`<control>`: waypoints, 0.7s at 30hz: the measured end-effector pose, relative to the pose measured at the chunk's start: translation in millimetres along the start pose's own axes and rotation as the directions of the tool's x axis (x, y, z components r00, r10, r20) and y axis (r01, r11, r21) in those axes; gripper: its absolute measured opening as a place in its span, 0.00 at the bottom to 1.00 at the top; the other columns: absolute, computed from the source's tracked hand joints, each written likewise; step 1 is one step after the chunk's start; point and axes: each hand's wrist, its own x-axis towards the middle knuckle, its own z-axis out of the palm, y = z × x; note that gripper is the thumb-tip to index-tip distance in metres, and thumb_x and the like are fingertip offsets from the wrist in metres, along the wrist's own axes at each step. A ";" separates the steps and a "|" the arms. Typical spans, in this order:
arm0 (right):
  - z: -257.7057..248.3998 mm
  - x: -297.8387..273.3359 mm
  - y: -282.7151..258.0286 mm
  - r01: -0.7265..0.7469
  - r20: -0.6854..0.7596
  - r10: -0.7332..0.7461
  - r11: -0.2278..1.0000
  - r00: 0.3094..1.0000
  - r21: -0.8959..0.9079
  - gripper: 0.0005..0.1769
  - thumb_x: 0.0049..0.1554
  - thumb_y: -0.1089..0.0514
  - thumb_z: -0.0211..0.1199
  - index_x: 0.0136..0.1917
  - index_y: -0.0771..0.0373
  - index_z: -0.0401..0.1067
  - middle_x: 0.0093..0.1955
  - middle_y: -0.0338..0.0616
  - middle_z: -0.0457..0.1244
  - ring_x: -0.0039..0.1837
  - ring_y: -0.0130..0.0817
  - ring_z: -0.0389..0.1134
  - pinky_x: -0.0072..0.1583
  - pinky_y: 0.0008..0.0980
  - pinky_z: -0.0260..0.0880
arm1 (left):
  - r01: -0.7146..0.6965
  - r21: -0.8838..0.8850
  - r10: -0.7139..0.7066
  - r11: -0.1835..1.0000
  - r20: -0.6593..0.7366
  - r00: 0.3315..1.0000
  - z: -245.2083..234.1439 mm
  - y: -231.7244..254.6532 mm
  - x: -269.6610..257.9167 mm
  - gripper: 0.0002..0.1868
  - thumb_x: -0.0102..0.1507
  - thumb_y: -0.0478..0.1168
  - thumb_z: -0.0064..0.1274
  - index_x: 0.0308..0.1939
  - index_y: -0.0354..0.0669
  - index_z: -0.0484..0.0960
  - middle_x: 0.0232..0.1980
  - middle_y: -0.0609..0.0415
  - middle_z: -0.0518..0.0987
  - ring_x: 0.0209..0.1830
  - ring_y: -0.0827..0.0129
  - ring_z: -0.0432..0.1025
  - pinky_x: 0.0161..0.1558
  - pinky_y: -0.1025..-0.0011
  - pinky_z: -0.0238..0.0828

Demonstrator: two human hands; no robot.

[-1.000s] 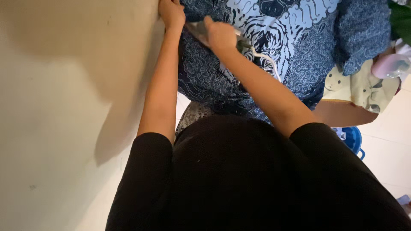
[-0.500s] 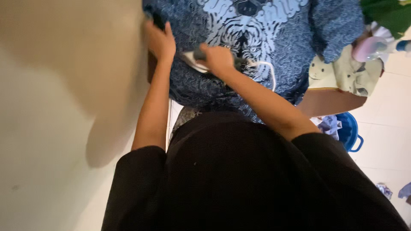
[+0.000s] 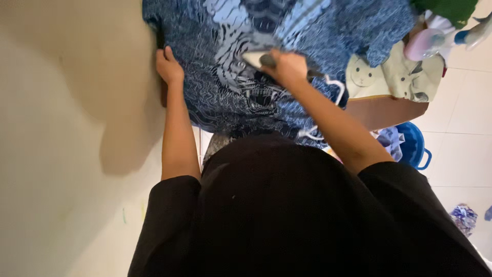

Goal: The person irons a blue patterned shirt on a wooden ironing board. They repeatedly smooth the fabric with their hands and move the iron across the front, sleeves, and back, flipping the shirt to treat both sides.

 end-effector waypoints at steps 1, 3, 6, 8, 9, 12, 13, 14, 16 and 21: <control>-2.1 0.0 -0.6 -0.012 0.012 0.012 1.000 1.000 -0.022 0.28 0.56 0.31 0.66 0.54 0.56 0.72 0.36 0.47 0.69 0.30 0.35 0.68 0.28 0.35 0.69 | 0.005 0.021 -0.005 1.000 0.014 1.000 1.1 -6.9 0.8 0.22 0.72 0.52 0.46 0.41 0.33 0.77 0.39 0.34 0.79 0.40 0.36 0.72 0.43 0.50 0.68; -3.1 2.8 4.9 -0.036 0.036 0.038 0.997 0.999 -0.062 0.29 0.57 0.32 0.66 0.52 0.58 0.71 0.36 0.48 0.68 0.30 0.36 0.69 0.27 0.36 0.69 | -0.006 0.041 0.005 0.999 0.027 1.000 -0.9 -14.0 1.9 0.22 0.73 0.52 0.46 0.41 0.33 0.77 0.39 0.34 0.79 0.40 0.35 0.71 0.43 0.50 0.67; -5.1 27.0 35.5 -0.283 -0.137 0.280 0.959 0.950 -0.009 0.24 0.63 0.38 0.65 0.57 0.60 0.69 0.33 0.48 0.69 0.31 0.41 0.71 0.30 0.41 0.70 | 0.010 0.026 -0.010 1.000 0.025 1.000 -6.0 -0.6 -5.0 0.21 0.73 0.52 0.47 0.41 0.33 0.77 0.39 0.34 0.79 0.40 0.37 0.72 0.45 0.51 0.68; -4.9 12.0 53.8 -0.302 -0.227 0.318 0.948 0.921 0.104 0.27 0.58 0.34 0.69 0.52 0.58 0.70 0.36 0.51 0.70 0.35 0.48 0.72 0.35 0.46 0.72 | 0.095 0.016 -0.095 0.995 0.026 0.995 -21.8 23.5 -14.2 0.21 0.72 0.52 0.47 0.42 0.34 0.77 0.40 0.35 0.79 0.41 0.39 0.73 0.46 0.52 0.69; -4.2 -0.5 60.5 -0.313 -0.269 0.346 0.936 0.899 0.161 0.28 0.56 0.32 0.71 0.50 0.57 0.70 0.37 0.53 0.70 0.37 0.52 0.73 0.38 0.48 0.72 | 0.073 -0.045 -0.070 0.996 0.068 0.995 -30.8 40.1 -19.7 0.21 0.72 0.53 0.50 0.44 0.34 0.77 0.42 0.36 0.80 0.42 0.40 0.75 0.47 0.53 0.69; 5.2 -42.2 74.4 -0.374 -0.324 0.416 0.908 0.849 0.186 0.31 0.50 0.33 0.73 0.53 0.58 0.71 0.35 0.56 0.70 0.37 0.56 0.73 0.37 0.52 0.72 | -0.010 -0.145 0.031 0.989 0.145 0.989 -41.9 102.1 -41.1 0.27 0.67 0.53 0.59 0.53 0.30 0.72 0.48 0.37 0.80 0.47 0.42 0.76 0.50 0.54 0.70; 6.2 -43.2 85.5 -0.440 -0.327 0.478 0.878 0.815 0.189 0.31 0.51 0.33 0.72 0.51 0.58 0.70 0.35 0.56 0.70 0.37 0.56 0.73 0.37 0.52 0.72 | -0.057 -0.109 0.073 0.992 0.147 0.986 -46.4 122.8 -49.5 0.34 0.64 0.52 0.63 0.59 0.28 0.68 0.52 0.35 0.78 0.50 0.41 0.74 0.50 0.54 0.70; 5.0 -38.5 100.7 -0.502 -0.329 0.538 0.843 0.776 0.192 0.30 0.53 0.32 0.72 0.50 0.59 0.70 0.36 0.55 0.70 0.37 0.56 0.72 0.38 0.52 0.72 | -0.105 -0.073 0.115 0.992 0.151 0.982 -50.5 144.2 -59.6 0.42 0.61 0.51 0.67 0.65 0.25 0.64 0.55 0.34 0.76 0.52 0.40 0.73 0.51 0.54 0.69; 7.2 -46.9 120.6 -0.520 -0.337 0.552 0.833 0.763 0.186 0.30 0.56 0.31 0.71 0.49 0.59 0.70 0.37 0.54 0.70 0.38 0.56 0.72 0.38 0.51 0.72 | -0.378 0.194 0.380 0.905 0.029 0.925 -56.7 186.2 -76.4 0.46 0.53 0.50 0.69 0.65 0.28 0.64 0.61 0.34 0.73 0.59 0.39 0.69 0.56 0.52 0.64; -0.7 -84.3 114.5 -0.260 -0.060 0.264 0.964 0.963 0.056 0.32 0.58 0.31 0.68 0.52 0.61 0.70 0.34 0.58 0.68 0.35 0.53 0.72 0.35 0.50 0.71 | -0.636 -0.053 0.634 0.770 0.181 0.752 20.6 246.2 -64.4 0.34 0.62 0.43 0.69 0.67 0.41 0.70 0.68 0.41 0.71 0.68 0.46 0.66 0.67 0.51 0.61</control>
